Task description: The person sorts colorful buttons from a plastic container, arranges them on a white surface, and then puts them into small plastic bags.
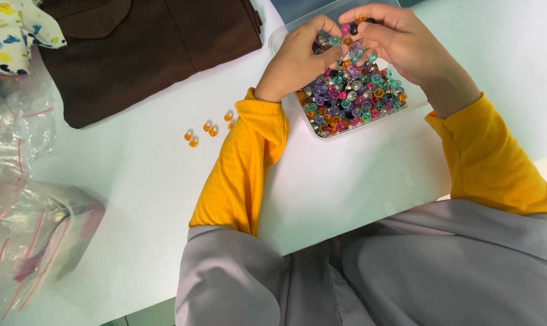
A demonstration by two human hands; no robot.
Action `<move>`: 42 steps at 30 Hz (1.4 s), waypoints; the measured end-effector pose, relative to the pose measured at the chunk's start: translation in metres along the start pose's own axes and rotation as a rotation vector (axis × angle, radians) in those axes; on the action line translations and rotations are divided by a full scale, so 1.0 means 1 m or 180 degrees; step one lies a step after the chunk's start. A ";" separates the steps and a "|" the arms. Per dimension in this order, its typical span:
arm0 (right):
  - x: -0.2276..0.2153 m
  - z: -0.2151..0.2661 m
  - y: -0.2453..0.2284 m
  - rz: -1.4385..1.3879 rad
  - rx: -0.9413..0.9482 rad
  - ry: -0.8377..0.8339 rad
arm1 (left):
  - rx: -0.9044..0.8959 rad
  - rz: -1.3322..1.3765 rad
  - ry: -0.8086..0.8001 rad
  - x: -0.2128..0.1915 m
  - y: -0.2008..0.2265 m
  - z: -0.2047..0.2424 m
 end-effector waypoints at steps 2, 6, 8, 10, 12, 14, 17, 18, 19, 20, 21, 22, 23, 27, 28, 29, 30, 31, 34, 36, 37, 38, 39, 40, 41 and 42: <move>-0.001 0.002 -0.002 0.0089 0.0054 0.0035 | 0.0117 -0.0050 0.0080 0.001 -0.004 -0.001; 0.000 0.004 -0.007 0.0034 0.0230 0.0150 | 0.0534 -0.0300 0.0417 -0.002 -0.002 -0.002; 0.003 0.006 -0.011 -0.0038 0.0154 -0.0024 | 0.0529 -0.0313 0.0520 -0.002 0.001 -0.001; 0.008 0.009 -0.017 -0.0112 0.0080 -0.0197 | 0.0522 -0.0326 0.0619 -0.002 0.002 0.000; 0.010 0.011 -0.022 0.0070 0.0115 -0.0082 | 0.0620 -0.0474 0.0800 -0.004 0.004 0.000; 0.012 0.010 -0.022 0.0312 -0.0145 -0.0059 | 0.0633 -0.0420 0.0841 -0.002 0.009 0.003; 0.012 0.010 -0.024 0.0845 -0.0772 0.0097 | 0.0808 -0.0430 0.1093 -0.003 0.017 0.010; 0.011 0.012 -0.027 0.1137 -0.1138 0.0227 | 0.0967 -0.0493 0.1302 -0.005 0.021 0.016; 0.011 0.013 -0.024 0.1137 -0.1147 0.0217 | 0.0966 -0.0498 0.1313 -0.004 0.024 0.019; 0.010 0.016 -0.027 0.1442 -0.1402 0.0391 | 0.0972 -0.0587 0.1358 -0.003 0.026 0.023; 0.009 0.019 -0.030 0.1750 -0.1661 0.0556 | 0.0976 -0.0672 0.1409 -0.003 0.029 0.026; 0.011 0.020 -0.030 0.1753 -0.1673 0.0542 | 0.0974 -0.0676 0.1428 -0.003 0.034 0.030; 0.013 0.022 -0.031 0.1743 -0.1754 0.0498 | 0.0915 -0.0775 0.1400 -0.003 0.039 0.033; 0.015 0.024 -0.033 0.1756 -0.1927 0.0561 | 0.1152 -0.0508 0.1450 -0.008 0.047 0.042; 0.015 0.024 -0.034 0.1771 -0.1945 0.0554 | 0.1166 -0.0504 0.1469 -0.007 0.045 0.043; 0.013 0.022 -0.035 0.1764 -0.1928 0.0652 | 0.1193 -0.0535 0.1455 -0.005 0.043 0.043; 0.011 0.021 -0.037 0.1756 -0.1911 0.0750 | 0.1221 -0.0566 0.1441 -0.004 0.042 0.044; 0.011 0.022 -0.039 0.1771 -0.1932 0.0738 | 0.1233 -0.0562 0.1467 -0.003 0.038 0.043; 0.011 0.023 -0.051 0.1820 -0.1945 0.0863 | 0.1104 -0.0498 0.1217 0.005 0.027 0.037; 0.012 0.023 -0.064 0.1838 -0.1926 0.0986 | 0.0679 -0.0578 0.1074 0.007 0.018 0.033; 0.019 0.022 -0.071 0.1848 -0.1944 0.0971 | 0.0685 -0.0576 0.1099 0.007 0.017 0.033; 0.021 0.021 -0.076 0.1857 -0.1838 0.1073 | 0.0892 -0.0591 0.1168 0.006 0.021 0.035; 0.023 0.020 -0.081 0.1865 -0.1732 0.1180 | 0.1102 -0.0607 0.1232 0.006 0.024 0.036; 0.030 0.019 -0.091 0.1875 -0.1751 0.1170 | 0.1111 -0.0606 0.1253 0.006 0.027 0.035; 0.040 0.022 -0.104 0.2030 -0.2038 0.1155 | 0.1216 -0.0907 0.1436 0.003 0.031 0.037; 0.051 0.026 -0.117 0.2181 -0.2326 0.1132 | 0.1318 -0.1210 0.1617 0.001 0.035 0.039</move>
Point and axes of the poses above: each hand's wrist, its own z-axis away from the middle knuckle, its own x-axis out of the palm, y = z × x, the point moved 8 cm from there along -z, towards the middle knuckle, and after that the axes turned 8 degrees about y, right-handed, at the moved point
